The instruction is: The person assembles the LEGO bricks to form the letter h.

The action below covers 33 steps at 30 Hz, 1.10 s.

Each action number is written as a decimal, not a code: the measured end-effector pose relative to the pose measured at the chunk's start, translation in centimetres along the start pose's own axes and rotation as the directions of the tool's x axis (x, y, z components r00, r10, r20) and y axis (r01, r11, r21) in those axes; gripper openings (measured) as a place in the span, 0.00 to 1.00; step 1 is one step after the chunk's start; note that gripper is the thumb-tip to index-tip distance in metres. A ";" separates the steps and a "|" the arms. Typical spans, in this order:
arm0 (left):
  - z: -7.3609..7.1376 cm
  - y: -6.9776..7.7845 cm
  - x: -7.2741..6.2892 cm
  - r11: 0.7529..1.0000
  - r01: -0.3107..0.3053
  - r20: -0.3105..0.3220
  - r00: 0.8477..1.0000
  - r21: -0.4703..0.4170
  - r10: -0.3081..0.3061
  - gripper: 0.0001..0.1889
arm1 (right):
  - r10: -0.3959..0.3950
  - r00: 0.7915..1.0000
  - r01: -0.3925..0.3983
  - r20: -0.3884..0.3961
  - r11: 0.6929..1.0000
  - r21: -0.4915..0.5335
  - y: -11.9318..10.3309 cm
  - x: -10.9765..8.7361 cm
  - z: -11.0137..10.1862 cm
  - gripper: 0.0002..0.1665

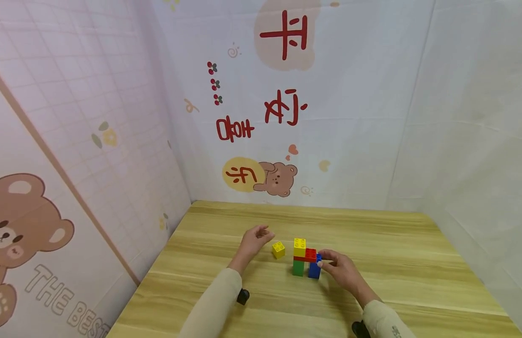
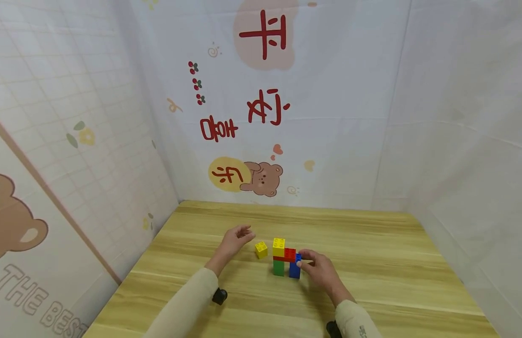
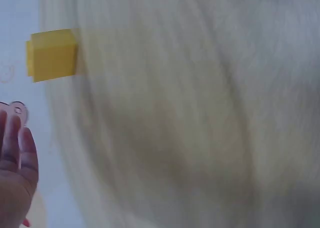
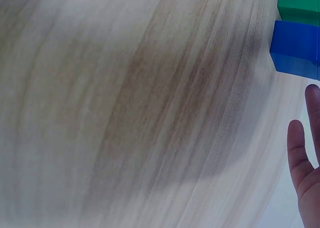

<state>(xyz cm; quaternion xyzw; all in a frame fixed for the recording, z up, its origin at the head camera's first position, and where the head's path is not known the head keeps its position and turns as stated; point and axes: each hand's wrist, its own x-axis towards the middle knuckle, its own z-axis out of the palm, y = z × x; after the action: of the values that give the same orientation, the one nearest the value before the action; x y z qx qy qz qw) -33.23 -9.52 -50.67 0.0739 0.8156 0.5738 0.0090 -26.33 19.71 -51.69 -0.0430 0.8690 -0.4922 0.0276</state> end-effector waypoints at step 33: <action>3.3 -3.2 -0.3 0.987 0.051 -0.007 0.999 0.151 -0.051 0.17 | 0.013 1.000 -0.013 -0.011 1.000 0.007 0.5 0.2 0.2 0.21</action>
<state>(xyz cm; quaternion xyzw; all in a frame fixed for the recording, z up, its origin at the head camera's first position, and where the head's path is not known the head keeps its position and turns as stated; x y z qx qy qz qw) -32.92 -7.58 -54.85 0.0525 0.8585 0.5098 0.0166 -26.51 19.79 -52.22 -0.0345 0.8677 -0.4951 0.0263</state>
